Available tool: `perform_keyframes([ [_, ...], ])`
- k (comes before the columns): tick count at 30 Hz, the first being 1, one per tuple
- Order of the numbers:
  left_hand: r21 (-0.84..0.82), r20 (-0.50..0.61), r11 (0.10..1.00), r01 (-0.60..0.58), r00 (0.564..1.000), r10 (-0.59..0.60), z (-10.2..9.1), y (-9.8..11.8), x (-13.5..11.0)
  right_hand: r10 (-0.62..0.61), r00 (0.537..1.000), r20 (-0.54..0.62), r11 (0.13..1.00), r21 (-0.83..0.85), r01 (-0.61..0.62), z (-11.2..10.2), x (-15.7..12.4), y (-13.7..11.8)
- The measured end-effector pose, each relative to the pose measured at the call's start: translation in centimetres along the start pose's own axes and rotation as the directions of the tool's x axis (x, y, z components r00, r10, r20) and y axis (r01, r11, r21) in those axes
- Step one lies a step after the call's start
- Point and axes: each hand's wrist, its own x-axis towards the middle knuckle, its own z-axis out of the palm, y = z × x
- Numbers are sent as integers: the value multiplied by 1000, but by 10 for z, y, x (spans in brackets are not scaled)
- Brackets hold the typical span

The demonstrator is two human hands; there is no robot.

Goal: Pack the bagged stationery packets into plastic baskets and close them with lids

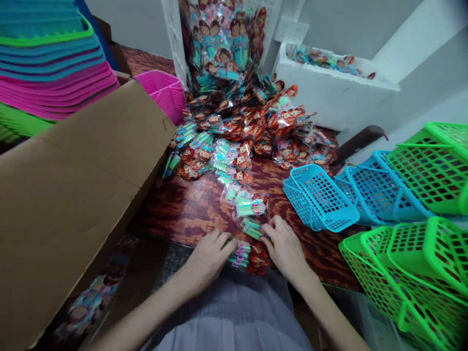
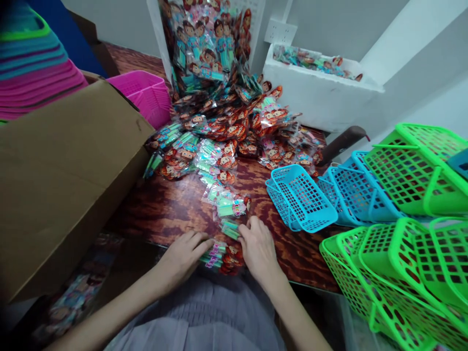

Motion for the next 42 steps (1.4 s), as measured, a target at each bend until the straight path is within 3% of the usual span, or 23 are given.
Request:
perform_keyframes([
  [3,-7,-13,1000,-18,1000,18,1,-1,-1,-59,994,87,985,164,44,-5,-4,-7],
  [5,-12,-21,1000,-25,999,25,1,-2,-1,-110,990,85,973,212,89,-5,-3,-12],
  [10,-36,-51,998,-49,998,47,1,-4,-2,-149,989,-13,977,153,149,2,10,-32],
  [14,-17,-112,998,-54,992,52,4,-4,-5,-211,977,8,970,122,209,7,15,-44],
  [20,-3,-219,999,-50,975,48,8,-4,-11,-182,981,61,972,162,170,7,6,-46],
  [25,86,-309,996,-12,950,38,-1,-3,-8,-171,972,164,969,206,136,-4,6,-45],
  [27,137,-246,990,-39,967,72,-8,-4,-2,-188,950,250,957,265,119,-12,14,-42],
  [29,169,-114,983,-76,989,96,-16,-4,6,-217,927,306,939,324,113,-18,29,-36],
  [31,187,3,978,-91,996,92,-23,-3,15,-181,950,252,953,285,106,-19,47,-26],
  [35,170,96,983,-65,994,49,-25,-1,23,-36,995,90,998,-54,41,-5,70,-8],
  [39,87,130,996,-12,991,0,-17,0,18,-58,993,107,986,-150,74,9,51,-11],
  [42,49,124,999,23,992,-29,-14,0,14,-41,993,113,984,-166,59,4,33,-22],
])
